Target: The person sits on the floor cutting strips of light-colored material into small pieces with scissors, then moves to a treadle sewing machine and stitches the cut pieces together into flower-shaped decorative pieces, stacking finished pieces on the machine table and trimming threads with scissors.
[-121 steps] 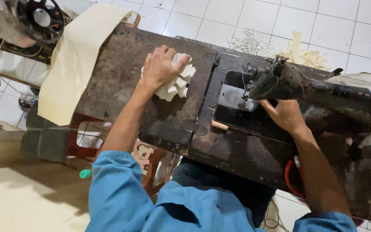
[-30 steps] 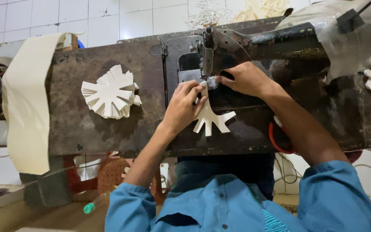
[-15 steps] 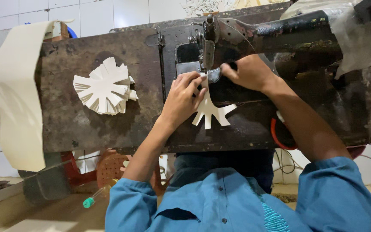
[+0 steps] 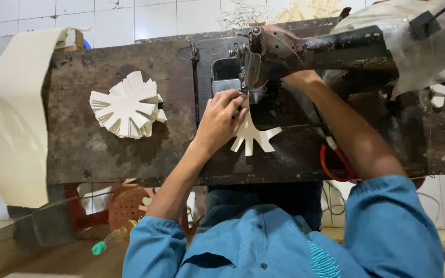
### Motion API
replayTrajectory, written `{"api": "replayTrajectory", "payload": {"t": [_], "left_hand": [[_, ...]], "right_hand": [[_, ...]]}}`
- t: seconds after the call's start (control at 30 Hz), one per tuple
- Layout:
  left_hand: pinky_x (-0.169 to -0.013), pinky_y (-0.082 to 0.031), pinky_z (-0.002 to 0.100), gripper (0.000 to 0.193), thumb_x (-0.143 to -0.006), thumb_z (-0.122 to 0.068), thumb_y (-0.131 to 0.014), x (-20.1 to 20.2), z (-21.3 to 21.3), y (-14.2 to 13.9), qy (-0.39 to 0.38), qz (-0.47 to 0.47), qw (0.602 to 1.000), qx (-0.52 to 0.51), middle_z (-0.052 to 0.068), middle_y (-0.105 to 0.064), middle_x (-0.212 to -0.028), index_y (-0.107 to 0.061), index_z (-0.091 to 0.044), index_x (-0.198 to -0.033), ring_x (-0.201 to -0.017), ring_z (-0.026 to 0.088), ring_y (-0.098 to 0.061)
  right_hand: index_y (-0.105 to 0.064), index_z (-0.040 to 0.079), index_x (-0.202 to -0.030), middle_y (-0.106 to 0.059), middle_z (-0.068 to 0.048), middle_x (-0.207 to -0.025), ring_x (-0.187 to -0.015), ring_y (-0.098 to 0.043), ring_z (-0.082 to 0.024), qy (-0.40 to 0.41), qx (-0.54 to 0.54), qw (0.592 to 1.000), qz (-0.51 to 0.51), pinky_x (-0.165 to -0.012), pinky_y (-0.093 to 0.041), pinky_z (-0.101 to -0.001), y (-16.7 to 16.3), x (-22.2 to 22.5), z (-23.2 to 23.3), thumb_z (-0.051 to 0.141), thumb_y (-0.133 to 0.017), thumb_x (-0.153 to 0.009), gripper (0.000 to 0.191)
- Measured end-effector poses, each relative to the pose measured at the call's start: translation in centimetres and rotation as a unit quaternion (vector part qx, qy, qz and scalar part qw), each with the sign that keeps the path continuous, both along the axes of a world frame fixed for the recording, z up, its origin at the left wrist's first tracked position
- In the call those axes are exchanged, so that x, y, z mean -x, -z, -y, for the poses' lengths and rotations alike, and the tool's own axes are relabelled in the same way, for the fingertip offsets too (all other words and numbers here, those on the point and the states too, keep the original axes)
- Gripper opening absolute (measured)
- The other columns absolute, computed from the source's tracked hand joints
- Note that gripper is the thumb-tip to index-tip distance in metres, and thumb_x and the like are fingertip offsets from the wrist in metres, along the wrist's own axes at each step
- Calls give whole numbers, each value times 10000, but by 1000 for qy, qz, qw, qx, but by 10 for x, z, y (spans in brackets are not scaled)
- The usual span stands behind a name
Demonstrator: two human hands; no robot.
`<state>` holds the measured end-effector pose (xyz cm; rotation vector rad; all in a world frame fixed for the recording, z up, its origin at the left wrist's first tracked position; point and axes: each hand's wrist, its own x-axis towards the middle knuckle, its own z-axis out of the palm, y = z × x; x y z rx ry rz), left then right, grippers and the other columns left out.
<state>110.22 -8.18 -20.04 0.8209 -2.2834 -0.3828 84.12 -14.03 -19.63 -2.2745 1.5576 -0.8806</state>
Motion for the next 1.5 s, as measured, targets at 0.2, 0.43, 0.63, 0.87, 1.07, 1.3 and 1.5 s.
{"api": "replayTrajectory", "payload": {"t": [0.2,0.43,0.63,0.87,1.07,1.3,1.5], "left_hand": [[-950,-487,427,311,-939,-172,-744,-1,-2,2,-13,-2,1000,6,93,-626,-1238,-663,-55,-1215,-1184,297,-599],[-1044,-434,482,570,-908,-385,-747,14,-32,-6,-72,81,994,16,193,-580,-1373,-623,37,-1270,-1299,365,-538],[-1111,-407,475,624,-914,-394,-741,14,-45,-10,-98,100,990,19,184,-546,-1474,-590,22,-1354,-1379,380,-495],[-1116,-395,464,633,-928,-393,-728,18,-45,-9,-98,116,988,22,195,-541,-1479,-587,37,-1370,-1383,384,-490],[-1119,-384,477,610,-954,-390,-714,20,-44,-9,-96,118,988,18,199,-548,-1469,-586,30,-1376,-1396,383,-477],[-1119,-385,476,588,-967,-372,-712,23,-43,-11,-97,111,989,15,218,-550,-1461,-582,27,-1379,-1407,381,-472],[-1113,-375,499,588,-927,-337,-730,24,-41,-12,-102,98,990,-18,205,-533,-1394,-587,-1,-1388,-1414,405,-446]], "right_hand": [[-736,79,-1186,-760,-174,-989,-852,-743,-306,-23,-210,977,-34,-766,-564,-402,11,6,-44,429,-788,-883,466],[-780,50,-946,-717,-186,-815,-713,-702,-356,-39,-8,999,-29,-634,-547,-423,19,-12,-49,283,-776,-976,235],[-789,73,-1018,-695,-183,-780,-653,-677,-343,-57,-4,998,-7,-602,-539,-405,17,2,-53,210,-736,-984,151],[-823,201,-1136,-708,-148,-726,-560,-657,-277,-21,-78,995,-63,-555,-532,-374,24,10,-48,202,-730,-955,203],[-803,261,-1172,-750,-111,-799,-593,-689,-190,19,-157,987,-39,-585,-546,-348,33,18,-46,326,-685,-1023,200],[-816,236,-1136,-772,-78,-845,-618,-701,-236,20,-106,993,-36,-594,-547,-364,38,18,-46,358,-679,-1019,218],[-799,50,-843,-703,-148,-672,-550,-669,-284,47,-107,990,-78,-565,-531,-392,48,22,-40,459,-701,-1027,459]]}}
